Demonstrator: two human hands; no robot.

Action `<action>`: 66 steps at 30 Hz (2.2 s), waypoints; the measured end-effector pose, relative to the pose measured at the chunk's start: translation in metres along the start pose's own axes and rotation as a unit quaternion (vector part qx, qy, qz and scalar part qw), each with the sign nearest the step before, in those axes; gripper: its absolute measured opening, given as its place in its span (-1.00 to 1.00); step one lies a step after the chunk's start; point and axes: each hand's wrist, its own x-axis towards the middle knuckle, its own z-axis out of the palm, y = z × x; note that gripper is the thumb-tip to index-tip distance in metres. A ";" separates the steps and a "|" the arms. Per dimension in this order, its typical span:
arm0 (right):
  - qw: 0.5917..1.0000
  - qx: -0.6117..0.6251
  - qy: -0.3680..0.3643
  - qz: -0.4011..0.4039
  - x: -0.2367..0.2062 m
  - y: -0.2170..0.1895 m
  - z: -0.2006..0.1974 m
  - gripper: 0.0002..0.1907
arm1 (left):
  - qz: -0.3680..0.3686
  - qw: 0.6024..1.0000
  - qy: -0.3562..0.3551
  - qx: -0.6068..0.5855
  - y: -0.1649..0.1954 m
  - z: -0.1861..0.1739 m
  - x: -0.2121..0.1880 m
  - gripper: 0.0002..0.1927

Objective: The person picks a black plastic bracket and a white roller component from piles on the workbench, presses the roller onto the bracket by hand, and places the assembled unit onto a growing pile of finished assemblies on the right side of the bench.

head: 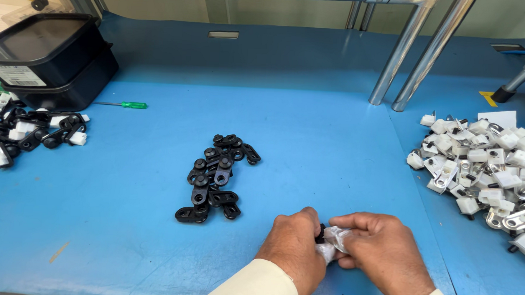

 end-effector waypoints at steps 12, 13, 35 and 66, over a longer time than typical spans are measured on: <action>0.992 0.099 0.023 0.079 0.008 0.010 0.003 -0.78 | -0.074 0.993 0.026 -0.082 -0.003 0.010 -0.003 -0.85; 0.991 0.111 0.024 0.077 0.008 0.011 0.004 -0.78 | -0.068 0.994 0.027 -0.080 -0.004 0.011 -0.003 -0.84; 0.982 0.165 0.013 0.089 0.006 0.012 -0.004 -0.71 | -0.138 0.914 0.003 -0.382 -0.022 0.004 0.007 -0.62; 0.959 0.251 -0.082 0.100 0.019 0.037 0.002 -0.72 | -0.085 0.929 -0.035 -0.359 -0.013 0.001 -0.005 -0.49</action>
